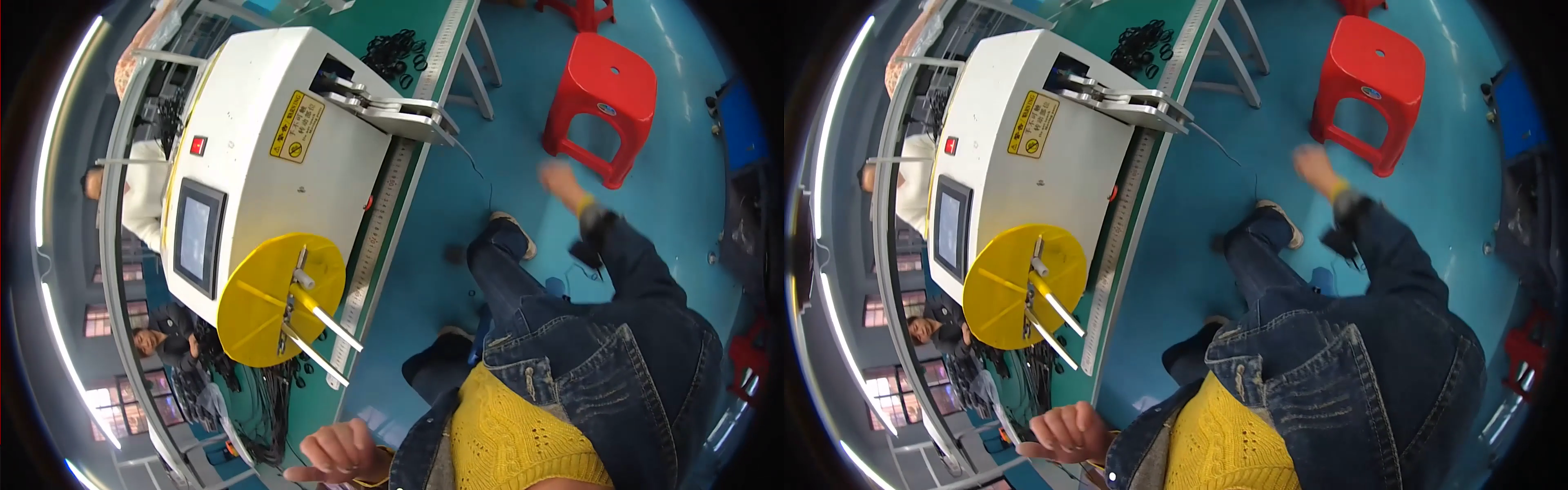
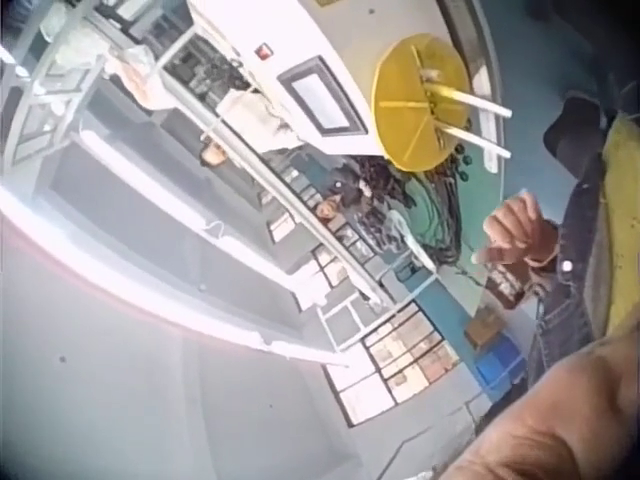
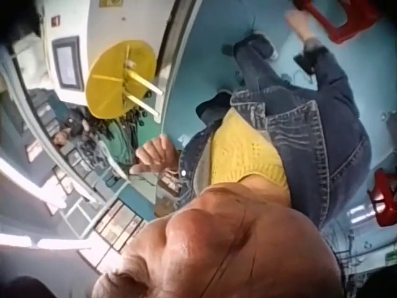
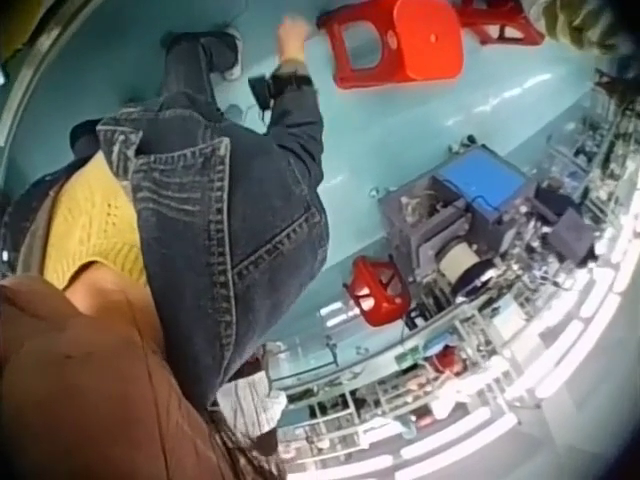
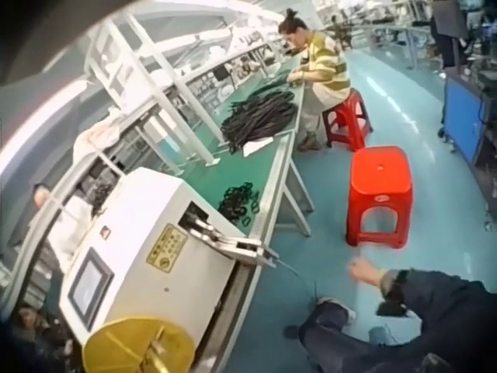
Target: The person picks up a cable, winds it around the spindles of a machine, and removes the coiled cable. They then secure the coiled cable with a tie and repeat the process.
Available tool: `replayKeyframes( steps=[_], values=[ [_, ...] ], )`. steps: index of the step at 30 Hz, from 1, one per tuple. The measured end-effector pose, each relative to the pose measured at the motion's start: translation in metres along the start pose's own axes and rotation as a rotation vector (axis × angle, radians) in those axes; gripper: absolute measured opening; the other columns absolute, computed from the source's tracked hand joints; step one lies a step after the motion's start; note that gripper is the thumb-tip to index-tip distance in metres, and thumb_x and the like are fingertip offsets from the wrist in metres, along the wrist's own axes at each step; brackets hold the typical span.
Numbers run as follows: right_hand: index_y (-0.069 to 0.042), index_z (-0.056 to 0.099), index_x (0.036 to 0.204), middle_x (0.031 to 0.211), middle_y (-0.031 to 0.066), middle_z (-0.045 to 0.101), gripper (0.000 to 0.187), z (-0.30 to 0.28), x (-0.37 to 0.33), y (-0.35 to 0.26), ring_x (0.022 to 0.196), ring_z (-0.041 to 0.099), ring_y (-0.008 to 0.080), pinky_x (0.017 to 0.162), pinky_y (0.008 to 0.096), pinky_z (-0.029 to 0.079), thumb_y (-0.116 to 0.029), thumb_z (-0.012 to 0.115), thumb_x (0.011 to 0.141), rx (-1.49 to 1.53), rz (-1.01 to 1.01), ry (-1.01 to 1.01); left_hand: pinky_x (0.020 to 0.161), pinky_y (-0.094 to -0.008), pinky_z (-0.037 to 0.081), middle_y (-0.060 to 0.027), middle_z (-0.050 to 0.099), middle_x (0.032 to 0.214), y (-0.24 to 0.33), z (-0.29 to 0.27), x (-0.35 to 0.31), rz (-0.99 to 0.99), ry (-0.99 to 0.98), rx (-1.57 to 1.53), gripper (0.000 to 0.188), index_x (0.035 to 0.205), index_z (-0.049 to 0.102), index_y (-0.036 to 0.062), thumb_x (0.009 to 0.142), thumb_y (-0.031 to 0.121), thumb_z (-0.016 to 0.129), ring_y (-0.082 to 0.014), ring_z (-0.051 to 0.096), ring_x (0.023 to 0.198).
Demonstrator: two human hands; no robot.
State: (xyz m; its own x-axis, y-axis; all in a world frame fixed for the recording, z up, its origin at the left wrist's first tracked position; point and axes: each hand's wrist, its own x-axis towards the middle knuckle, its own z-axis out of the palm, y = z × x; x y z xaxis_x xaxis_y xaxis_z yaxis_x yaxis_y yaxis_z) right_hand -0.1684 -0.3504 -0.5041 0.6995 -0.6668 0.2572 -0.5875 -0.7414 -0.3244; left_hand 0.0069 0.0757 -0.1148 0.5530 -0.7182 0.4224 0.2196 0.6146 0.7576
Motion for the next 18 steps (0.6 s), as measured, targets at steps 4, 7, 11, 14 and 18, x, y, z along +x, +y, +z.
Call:
replayKeyframes(
  steps=[4, 7, 11, 14, 18],
  values=[
    [0.000, 0.062, 0.084, 0.085, 0.0249, 0.060, 0.058, 0.091, -0.221, -0.053, 0.085, 0.055, 0.0408, 0.078, 0.0493, 0.040, -0.053, 0.037, 0.085, 0.292, 0.610, -0.896, 0.051, -0.0287, 0.032, -0.0002, 0.041, 0.049, 0.008, -0.022, -0.007, -0.102, 0.047, -0.001, 0.048, 0.068, 0.046, 0.0113, 0.087, 0.055, 0.040, -0.0096, 0.034, 0.040],
    [-0.003, 0.058, 0.107, 0.100, 0.0183, 0.061, 0.064, 0.083, -0.335, -0.062, 0.084, 0.059, 0.0321, 0.079, 0.0425, 0.043, -0.057, 0.031, 0.087, 0.517, 0.515, -1.117, 0.053, -0.0278, 0.031, -0.0002, 0.041, 0.050, 0.006, -0.023, 0.011, -0.105, -0.025, -0.039, 0.047, 0.067, 0.044, 0.0112, 0.087, 0.054, 0.040, -0.0097, 0.034, 0.042],
    [-0.005, 0.056, 0.108, 0.098, 0.0182, 0.061, 0.052, 0.073, -0.339, -0.081, 0.087, 0.058, 0.0318, 0.079, 0.0409, 0.043, -0.047, 0.032, 0.091, 0.802, 0.752, -0.925, 0.067, -0.0361, 0.048, -0.0066, 0.048, 0.054, 0.013, -0.025, 0.042, -0.041, 0.028, -0.108, 0.047, 0.054, 0.049, 0.0059, 0.090, 0.036, 0.047, -0.0149, 0.045, 0.042],
    [-0.006, 0.057, 0.106, 0.090, 0.0172, 0.061, 0.042, 0.093, -0.350, -0.096, 0.083, 0.059, 0.0304, 0.077, 0.0413, 0.044, -0.039, 0.037, 0.091, 0.560, 0.655, -0.801, 0.059, -0.0300, 0.036, -0.0021, 0.043, 0.053, 0.028, -0.043, 0.066, -0.076, 0.048, 0.074, 0.045, 0.063, 0.044, 0.0100, 0.088, 0.047, 0.043, -0.0114, 0.038, 0.043],
    [-0.007, 0.058, 0.104, 0.084, 0.0160, 0.062, 0.034, 0.069, -0.322, -0.038, 0.079, 0.060, 0.0287, 0.074, 0.0409, 0.045, -0.033, 0.040, 0.090, 0.402, 0.408, -0.873, 0.054, -0.0269, 0.030, 0.0007, 0.040, 0.056, 0.048, -0.056, 0.080, -0.115, 0.125, 0.105, 0.043, 0.069, 0.042, 0.0127, 0.088, 0.051, 0.042, -0.0096, 0.034, 0.046]
  ],
)
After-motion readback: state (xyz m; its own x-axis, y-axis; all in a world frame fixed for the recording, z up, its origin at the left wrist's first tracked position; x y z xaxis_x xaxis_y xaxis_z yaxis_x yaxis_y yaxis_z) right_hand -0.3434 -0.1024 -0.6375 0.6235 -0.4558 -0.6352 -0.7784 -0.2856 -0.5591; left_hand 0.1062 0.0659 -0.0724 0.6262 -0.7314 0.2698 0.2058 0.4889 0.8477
